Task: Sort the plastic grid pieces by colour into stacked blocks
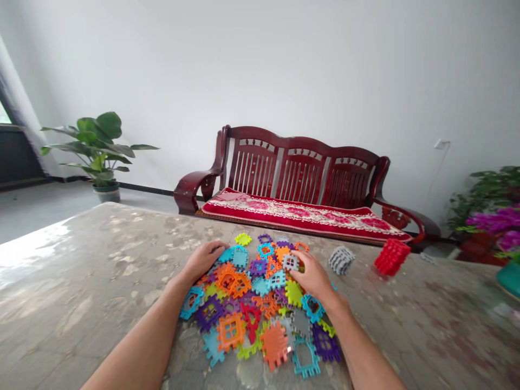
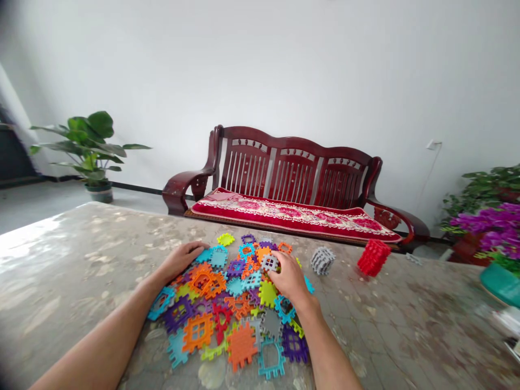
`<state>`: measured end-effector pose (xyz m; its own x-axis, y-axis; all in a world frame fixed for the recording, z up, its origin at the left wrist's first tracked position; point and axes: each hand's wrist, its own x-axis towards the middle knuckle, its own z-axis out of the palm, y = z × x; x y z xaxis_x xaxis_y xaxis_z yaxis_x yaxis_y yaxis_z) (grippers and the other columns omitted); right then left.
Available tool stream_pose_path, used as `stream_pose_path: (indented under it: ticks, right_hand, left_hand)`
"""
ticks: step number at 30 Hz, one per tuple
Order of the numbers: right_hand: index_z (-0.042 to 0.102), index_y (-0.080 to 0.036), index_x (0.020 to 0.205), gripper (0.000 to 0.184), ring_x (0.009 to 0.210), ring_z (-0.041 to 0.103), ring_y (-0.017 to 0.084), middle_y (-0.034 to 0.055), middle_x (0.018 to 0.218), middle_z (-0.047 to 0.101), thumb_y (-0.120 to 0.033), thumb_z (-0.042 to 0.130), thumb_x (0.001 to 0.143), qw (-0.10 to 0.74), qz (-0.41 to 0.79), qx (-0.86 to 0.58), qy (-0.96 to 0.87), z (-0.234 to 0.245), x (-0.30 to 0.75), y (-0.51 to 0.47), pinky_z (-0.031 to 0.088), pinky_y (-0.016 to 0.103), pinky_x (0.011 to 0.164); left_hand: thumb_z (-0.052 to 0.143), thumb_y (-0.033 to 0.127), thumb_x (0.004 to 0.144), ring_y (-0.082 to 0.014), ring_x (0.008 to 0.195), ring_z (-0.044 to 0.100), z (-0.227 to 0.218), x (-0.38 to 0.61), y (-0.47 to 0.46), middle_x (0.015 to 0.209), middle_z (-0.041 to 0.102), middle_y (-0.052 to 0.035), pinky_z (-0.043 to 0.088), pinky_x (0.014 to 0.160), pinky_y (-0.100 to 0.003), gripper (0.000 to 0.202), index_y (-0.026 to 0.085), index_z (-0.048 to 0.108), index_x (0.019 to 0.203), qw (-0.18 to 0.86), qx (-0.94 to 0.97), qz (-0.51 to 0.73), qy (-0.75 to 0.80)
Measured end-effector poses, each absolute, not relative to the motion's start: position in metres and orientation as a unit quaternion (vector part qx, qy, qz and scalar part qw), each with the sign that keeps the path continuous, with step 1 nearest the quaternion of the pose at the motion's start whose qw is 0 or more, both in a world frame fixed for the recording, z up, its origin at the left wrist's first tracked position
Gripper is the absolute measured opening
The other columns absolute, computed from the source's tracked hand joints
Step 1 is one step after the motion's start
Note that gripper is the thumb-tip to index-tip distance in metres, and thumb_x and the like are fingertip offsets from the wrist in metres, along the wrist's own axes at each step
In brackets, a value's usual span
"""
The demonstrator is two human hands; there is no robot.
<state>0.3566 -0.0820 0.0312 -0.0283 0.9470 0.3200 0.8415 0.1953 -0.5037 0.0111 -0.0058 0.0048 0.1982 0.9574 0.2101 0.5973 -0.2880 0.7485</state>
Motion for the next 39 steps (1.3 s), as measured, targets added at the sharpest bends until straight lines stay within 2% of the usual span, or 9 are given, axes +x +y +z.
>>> stream_pose_path:
  ticks: [5, 12, 16, 21, 29, 33, 36, 39]
  right_hand:
    - [0.065, -0.023, 0.122, 0.049, 0.114, 0.060, 0.025, 0.0076, 0.123, 0.067, -0.021, 0.065, 0.072, 0.291, 0.051, -0.637, -0.712, 0.036, 0.349, -0.089, 0.043, 0.039, 0.102]
    - [0.063, -0.019, 0.121, 0.046, 0.103, 0.062, 0.025, 0.0100, 0.113, 0.070, -0.039, 0.057, 0.080, 0.396, -0.087, -0.660, -0.632, 0.049, 0.386, -0.092, 0.045, 0.039, 0.096]
    - [0.063, -0.018, 0.122, 0.051, 0.100, 0.062, 0.028, 0.0123, 0.111, 0.070, -0.047, 0.055, 0.080, 0.397, -0.161, -0.712, -0.556, 0.056, 0.426, -0.097, 0.045, 0.040, 0.092]
    - [0.061, -0.017, 0.125, 0.055, 0.102, 0.062, 0.031, 0.0127, 0.115, 0.070, -0.045, 0.057, 0.078, 0.372, -0.174, -0.759, -0.506, 0.057, 0.460, -0.104, 0.045, 0.040, 0.090]
    - [0.058, -0.021, 0.129, 0.056, 0.100, 0.063, 0.030, 0.0097, 0.116, 0.071, -0.046, 0.059, 0.079, 0.347, -0.152, -0.789, -0.484, 0.050, 0.472, -0.101, 0.044, 0.040, 0.086]
    - [0.060, -0.019, 0.128, 0.056, 0.102, 0.062, 0.031, 0.0121, 0.115, 0.071, -0.048, 0.057, 0.080, 0.340, -0.158, -0.786, -0.491, 0.046, 0.473, -0.101, 0.044, 0.041, 0.088]
    - [0.062, -0.016, 0.125, 0.054, 0.105, 0.060, 0.032, 0.0149, 0.116, 0.069, -0.047, 0.055, 0.081, 0.356, -0.185, -0.768, -0.499, 0.047, 0.468, -0.101, 0.044, 0.042, 0.091]
    - [0.066, -0.016, 0.118, 0.047, 0.107, 0.059, 0.030, 0.0133, 0.116, 0.069, -0.042, 0.050, 0.083, 0.390, -0.193, -0.720, -0.541, 0.051, 0.458, -0.099, 0.042, 0.043, 0.097]
  left_hand:
    - [0.045, 0.049, 0.082, -0.0249, 0.103, 0.066, 0.003, 0.009, -0.004, 0.106, 0.076, -0.0033, 0.047, 0.097, -0.034, 0.043, 0.022, 0.074, 0.101, 0.263, 0.733, 0.337, 0.530]
    - [0.047, 0.054, 0.080, -0.0261, 0.104, 0.066, 0.004, 0.009, -0.005, 0.107, 0.076, -0.0039, 0.046, 0.099, -0.035, 0.047, 0.021, 0.073, 0.102, 0.278, 0.723, 0.335, 0.537]
    - [0.048, 0.055, 0.077, -0.0269, 0.103, 0.066, 0.008, 0.010, -0.006, 0.106, 0.076, -0.0039, 0.046, 0.099, -0.035, 0.047, 0.022, 0.074, 0.098, 0.266, 0.719, 0.337, 0.546]
    - [0.048, 0.056, 0.077, -0.0269, 0.099, 0.067, 0.011, 0.012, -0.008, 0.103, 0.077, -0.0035, 0.048, 0.093, -0.034, 0.047, 0.022, 0.074, 0.096, 0.271, 0.723, 0.329, 0.544]
    - [0.048, 0.057, 0.077, -0.0266, 0.101, 0.067, 0.009, 0.010, -0.006, 0.103, 0.077, -0.0036, 0.048, 0.095, -0.034, 0.048, 0.022, 0.074, 0.097, 0.272, 0.721, 0.330, 0.546]
    - [0.048, 0.056, 0.078, -0.0267, 0.100, 0.067, 0.010, 0.011, -0.007, 0.103, 0.077, -0.0034, 0.049, 0.093, -0.034, 0.047, 0.022, 0.074, 0.097, 0.269, 0.722, 0.332, 0.543]
    - [0.048, 0.054, 0.078, -0.0265, 0.099, 0.068, 0.011, 0.012, -0.007, 0.102, 0.077, -0.0031, 0.049, 0.093, -0.034, 0.045, 0.022, 0.074, 0.097, 0.268, 0.722, 0.328, 0.548]
    - [0.048, 0.052, 0.078, -0.0260, 0.099, 0.067, 0.011, 0.012, -0.007, 0.103, 0.076, -0.0029, 0.048, 0.094, -0.034, 0.044, 0.022, 0.074, 0.098, 0.263, 0.722, 0.329, 0.549]
